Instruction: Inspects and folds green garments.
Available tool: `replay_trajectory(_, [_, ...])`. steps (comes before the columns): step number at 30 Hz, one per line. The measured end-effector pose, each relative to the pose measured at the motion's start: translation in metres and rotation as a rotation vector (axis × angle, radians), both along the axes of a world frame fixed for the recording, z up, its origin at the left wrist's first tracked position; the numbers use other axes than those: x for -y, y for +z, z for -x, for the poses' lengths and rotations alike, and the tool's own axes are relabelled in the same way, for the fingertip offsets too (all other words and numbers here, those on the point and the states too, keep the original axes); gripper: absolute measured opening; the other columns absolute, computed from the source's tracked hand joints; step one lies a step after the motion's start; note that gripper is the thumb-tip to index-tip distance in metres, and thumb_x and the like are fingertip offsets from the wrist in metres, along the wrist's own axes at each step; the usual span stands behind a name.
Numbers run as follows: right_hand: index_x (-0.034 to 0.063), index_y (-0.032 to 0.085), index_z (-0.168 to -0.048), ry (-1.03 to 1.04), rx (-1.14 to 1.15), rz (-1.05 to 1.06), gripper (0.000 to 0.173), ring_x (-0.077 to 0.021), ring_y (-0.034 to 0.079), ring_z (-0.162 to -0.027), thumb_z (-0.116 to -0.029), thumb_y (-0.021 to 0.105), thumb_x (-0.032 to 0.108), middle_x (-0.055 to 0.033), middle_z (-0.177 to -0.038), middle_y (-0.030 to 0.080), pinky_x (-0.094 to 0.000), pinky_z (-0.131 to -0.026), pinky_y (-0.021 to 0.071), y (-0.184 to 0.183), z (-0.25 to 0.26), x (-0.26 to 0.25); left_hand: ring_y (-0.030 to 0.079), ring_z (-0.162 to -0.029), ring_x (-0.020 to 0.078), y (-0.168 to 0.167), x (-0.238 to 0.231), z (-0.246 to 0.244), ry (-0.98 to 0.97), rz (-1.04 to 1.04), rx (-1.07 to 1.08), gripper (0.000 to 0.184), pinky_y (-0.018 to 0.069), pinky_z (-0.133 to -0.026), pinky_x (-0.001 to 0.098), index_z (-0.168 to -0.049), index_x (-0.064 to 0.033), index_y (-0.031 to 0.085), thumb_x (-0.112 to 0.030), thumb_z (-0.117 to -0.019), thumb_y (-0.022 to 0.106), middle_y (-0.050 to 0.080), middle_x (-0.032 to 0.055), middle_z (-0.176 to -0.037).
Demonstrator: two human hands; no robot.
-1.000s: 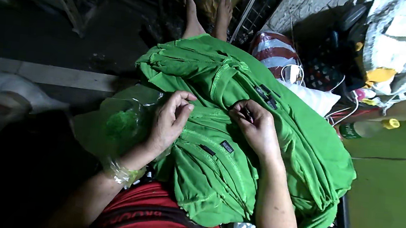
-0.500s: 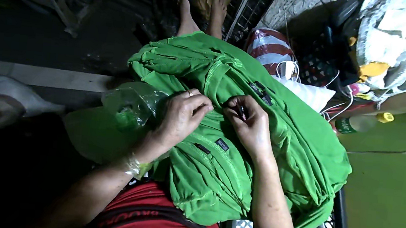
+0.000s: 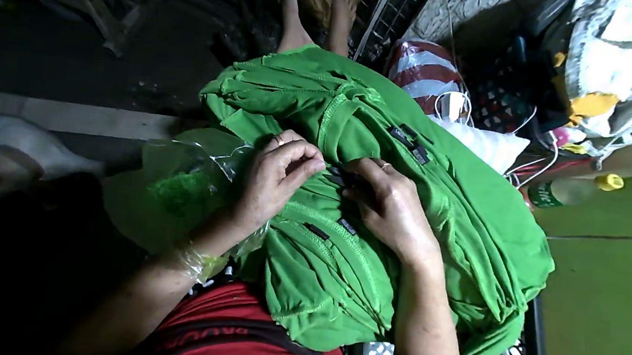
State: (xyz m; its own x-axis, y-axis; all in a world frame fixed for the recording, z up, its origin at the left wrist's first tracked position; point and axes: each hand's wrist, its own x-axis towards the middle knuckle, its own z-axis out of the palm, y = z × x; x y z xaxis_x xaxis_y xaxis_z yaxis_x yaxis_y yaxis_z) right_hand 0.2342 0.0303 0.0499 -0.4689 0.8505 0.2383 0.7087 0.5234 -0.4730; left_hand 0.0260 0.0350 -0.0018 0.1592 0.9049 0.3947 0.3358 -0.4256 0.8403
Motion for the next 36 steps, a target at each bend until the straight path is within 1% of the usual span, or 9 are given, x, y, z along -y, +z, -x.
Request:
replay_trajectory(6, [0.0097,0.074,-0.109,-0.002,0.082,-0.023,0.022,-0.031,0.069,-0.077,-0.0876,0.071,0.005,-0.0151,-0.093,0.068,-0.0483,-0.061,0.0548,0.0,0.01,-0.003,0.06,-0.087,0.0021,-0.002,0.001,-0.004,0.001,-0.059,0.011,0.016,0.049,-0.079,0.0128,-0.099,-0.0004,0.07,-0.014,-0.1012,0.061,0.062,0.0065,-0.101])
replay_trajectory(10, [0.0082,0.075,-0.106,0.016,0.03,-0.019,0.022,-0.03,0.069,-0.077,-0.0864,0.07,0.002,-0.0145,-0.092,0.068,-0.0471,-0.063,0.0548,-0.002,0.008,-0.004,0.058,-0.085,0.0019,-0.004,0.002,-0.004,0.016,-0.032,0.048,0.017,0.0481,-0.079,0.0149,-0.101,-0.0002,0.067,-0.014,-0.1027,0.059,0.061,0.0042,-0.097])
replay_trajectory(13, [0.001,0.068,-0.115,-0.005,-0.114,0.062,0.021,-0.0254,0.069,-0.081,-0.0939,0.066,0.002,-0.014,-0.096,0.07,-0.0435,-0.073,0.0574,-0.001,0.002,-0.006,0.062,-0.085,0.0014,-0.003,0.003,-0.001,0.039,-0.069,0.015,0.016,0.0513,-0.079,0.0132,-0.097,-0.0001,0.072,-0.014,-0.0988,0.066,0.065,0.0056,-0.097])
replay_trajectory(15, [0.0014,0.064,-0.12,-0.042,-0.179,0.113,0.023,-0.0187,0.064,-0.072,-0.0971,0.063,0.005,-0.011,-0.092,0.068,-0.0367,-0.065,0.0549,-0.001,-0.003,-0.007,0.064,-0.081,0.0042,-0.003,0.004,-0.002,0.048,-0.14,-0.061,0.014,0.0516,-0.076,0.0139,-0.093,0.0003,0.075,-0.013,-0.0953,0.07,0.069,0.0098,-0.095])
replay_trajectory(19, [0.0019,0.061,-0.123,-0.068,-0.233,0.175,0.027,-0.0134,0.062,-0.068,-0.0963,0.065,0.006,-0.0091,-0.09,0.067,-0.0307,-0.063,0.0529,-0.002,-0.004,-0.007,0.065,-0.072,0.0188,0.004,0.007,-0.009,0.089,-0.173,-0.32,0.014,0.0548,-0.067,0.0286,-0.091,-0.0005,0.074,-0.012,-0.0953,0.067,0.067,0.0141,-0.09])
replay_trajectory(23, [0.0036,0.061,-0.122,-0.058,-0.237,0.182,0.028,-0.0108,0.061,-0.066,-0.095,0.065,0.005,-0.0073,-0.089,0.067,-0.0267,-0.058,0.0523,0.0,-0.006,-0.003,0.065,-0.086,0.0376,0.014,0.009,-0.014,0.057,-0.003,-0.453,0.015,0.0545,-0.076,0.0512,-0.098,0.0047,0.064,-0.009,-0.1023,0.058,0.062,0.0228,-0.101])
replay_trajectory(30, [0.0033,0.067,-0.116,0.027,-0.183,0.167,0.023,-0.0116,0.065,-0.081,-0.0928,0.068,0.007,-0.0075,-0.096,0.069,-0.0282,-0.074,0.0555,0.001,-0.011,-0.004,0.065,-0.089,0.0299,0.01,0.005,0.0,0.021,0.134,-0.29,0.022,0.0539,-0.083,0.0465,-0.11,0.0034,0.059,-0.014,-0.1086,0.047,0.064,0.019,-0.099])
replay_trajectory(34, [0.004,0.066,-0.117,0.002,-0.194,0.184,0.024,-0.0104,0.065,-0.08,-0.0931,0.068,0.007,-0.007,-0.096,0.069,-0.0271,-0.073,0.055,0.003,-0.011,-0.003,0.063,-0.078,0.0156,0.002,0.005,-0.006,0.077,-0.036,-0.213,0.017,0.0524,-0.073,0.0267,-0.096,-0.0002,0.073,-0.014,-0.0982,0.064,0.067,0.0129,-0.092])
replay_trajectory(36, [0.0039,0.066,-0.117,-0.012,-0.2,0.18,0.024,-0.01,0.066,-0.081,-0.0933,0.068,0.006,-0.007,-0.096,0.069,-0.0267,-0.072,0.0557,0.002,-0.01,-0.003,0.064,-0.073,0.0169,0.005,0.006,-0.01,0.089,-0.092,-0.288,0.015,0.054,-0.068,0.0274,-0.092,-0.0009,0.075,-0.013,-0.0958,0.067,0.067,0.0135,-0.089])
